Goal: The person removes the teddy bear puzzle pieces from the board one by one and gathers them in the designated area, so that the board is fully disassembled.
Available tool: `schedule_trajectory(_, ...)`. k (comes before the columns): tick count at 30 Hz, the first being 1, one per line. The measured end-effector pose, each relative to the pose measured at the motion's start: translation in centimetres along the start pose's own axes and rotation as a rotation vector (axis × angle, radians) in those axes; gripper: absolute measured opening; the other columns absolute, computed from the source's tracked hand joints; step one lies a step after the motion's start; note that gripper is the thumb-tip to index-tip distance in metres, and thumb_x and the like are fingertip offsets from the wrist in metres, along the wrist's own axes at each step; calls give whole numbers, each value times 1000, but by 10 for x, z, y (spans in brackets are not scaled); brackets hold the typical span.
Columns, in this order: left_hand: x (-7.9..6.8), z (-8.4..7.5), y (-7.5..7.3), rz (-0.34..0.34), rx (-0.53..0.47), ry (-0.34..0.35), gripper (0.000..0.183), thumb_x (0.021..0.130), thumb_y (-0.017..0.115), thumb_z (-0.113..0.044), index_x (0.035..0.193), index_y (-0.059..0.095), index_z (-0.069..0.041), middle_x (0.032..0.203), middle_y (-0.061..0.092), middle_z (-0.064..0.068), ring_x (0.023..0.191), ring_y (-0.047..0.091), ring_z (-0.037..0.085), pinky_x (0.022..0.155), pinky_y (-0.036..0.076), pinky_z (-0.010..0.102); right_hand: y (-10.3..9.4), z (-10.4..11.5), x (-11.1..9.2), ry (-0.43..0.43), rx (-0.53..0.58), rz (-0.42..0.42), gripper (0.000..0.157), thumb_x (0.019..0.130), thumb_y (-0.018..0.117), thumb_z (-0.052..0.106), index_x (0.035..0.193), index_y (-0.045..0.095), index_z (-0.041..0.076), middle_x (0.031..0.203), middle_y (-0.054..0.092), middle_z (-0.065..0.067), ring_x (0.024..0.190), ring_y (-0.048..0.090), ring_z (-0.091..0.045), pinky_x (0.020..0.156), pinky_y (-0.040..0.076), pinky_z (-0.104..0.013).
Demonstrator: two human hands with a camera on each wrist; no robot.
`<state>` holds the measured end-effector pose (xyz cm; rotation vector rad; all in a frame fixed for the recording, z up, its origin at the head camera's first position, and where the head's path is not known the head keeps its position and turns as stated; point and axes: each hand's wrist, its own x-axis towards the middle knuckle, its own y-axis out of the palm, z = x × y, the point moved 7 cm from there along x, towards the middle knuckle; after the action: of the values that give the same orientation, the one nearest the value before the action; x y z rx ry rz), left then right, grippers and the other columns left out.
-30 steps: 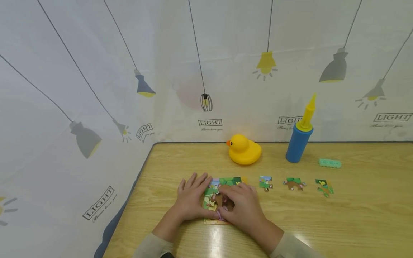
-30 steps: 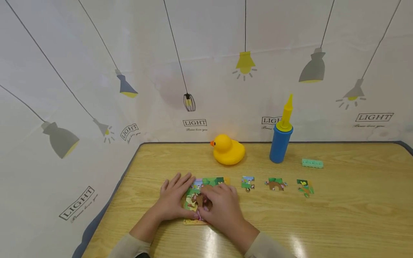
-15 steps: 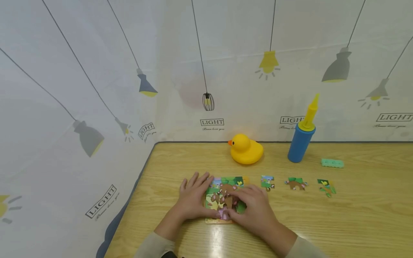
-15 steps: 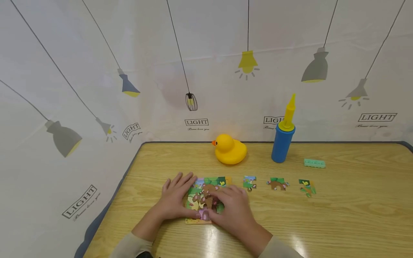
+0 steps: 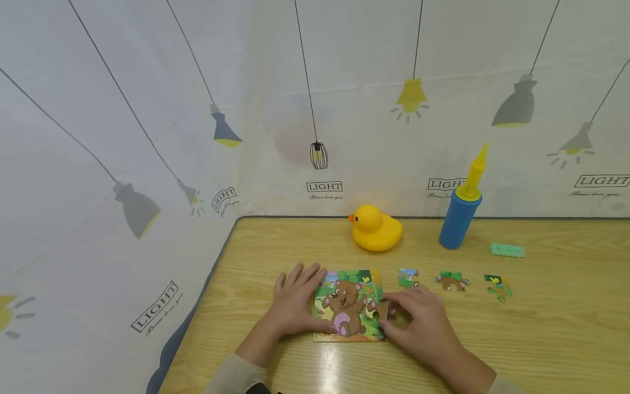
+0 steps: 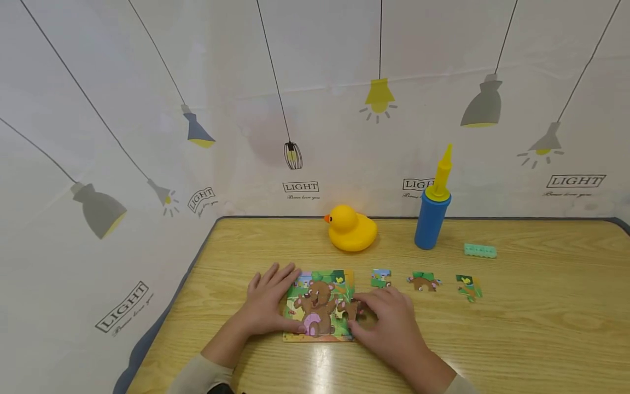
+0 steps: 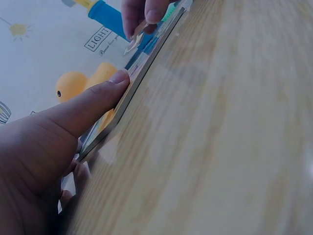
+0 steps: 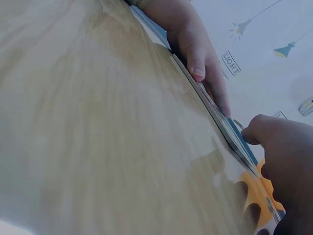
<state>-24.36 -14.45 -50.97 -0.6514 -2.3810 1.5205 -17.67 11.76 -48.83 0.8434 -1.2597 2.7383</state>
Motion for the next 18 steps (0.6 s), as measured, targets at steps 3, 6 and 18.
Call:
schedule_trajectory(3, 0, 0, 1, -2, 3, 1, 131, 65, 86, -82, 170, 34, -24, 177, 24, 2, 162, 8, 41, 121, 0, 74, -10, -8, -6, 4, -11, -25, 45, 71, 99, 25, 111, 82, 16, 95, 70, 17, 93, 60, -12, 86, 46, -45)
schedule_trajectory(6, -1, 0, 1, -3, 1, -1, 130, 65, 85, -82, 169, 35, -24, 177, 24, 2, 162, 9, 41, 121, 0, 74, -21, -16, -12, 1, -31, -49, 44, 70, 98, 24, 110, 82, 15, 95, 72, 15, 95, 63, -15, 88, 46, -47)
schedule_trajectory(18, 0, -2, 0, -12, -33, 24, 108, 68, 87, -76, 161, 50, -36, 175, 28, 3, 161, 9, 45, 119, -1, 77, -46, -46, -30, 70, -24, -51, 43, 73, 100, 22, 111, 81, 17, 93, 68, 22, 89, 58, -6, 81, 45, -24)
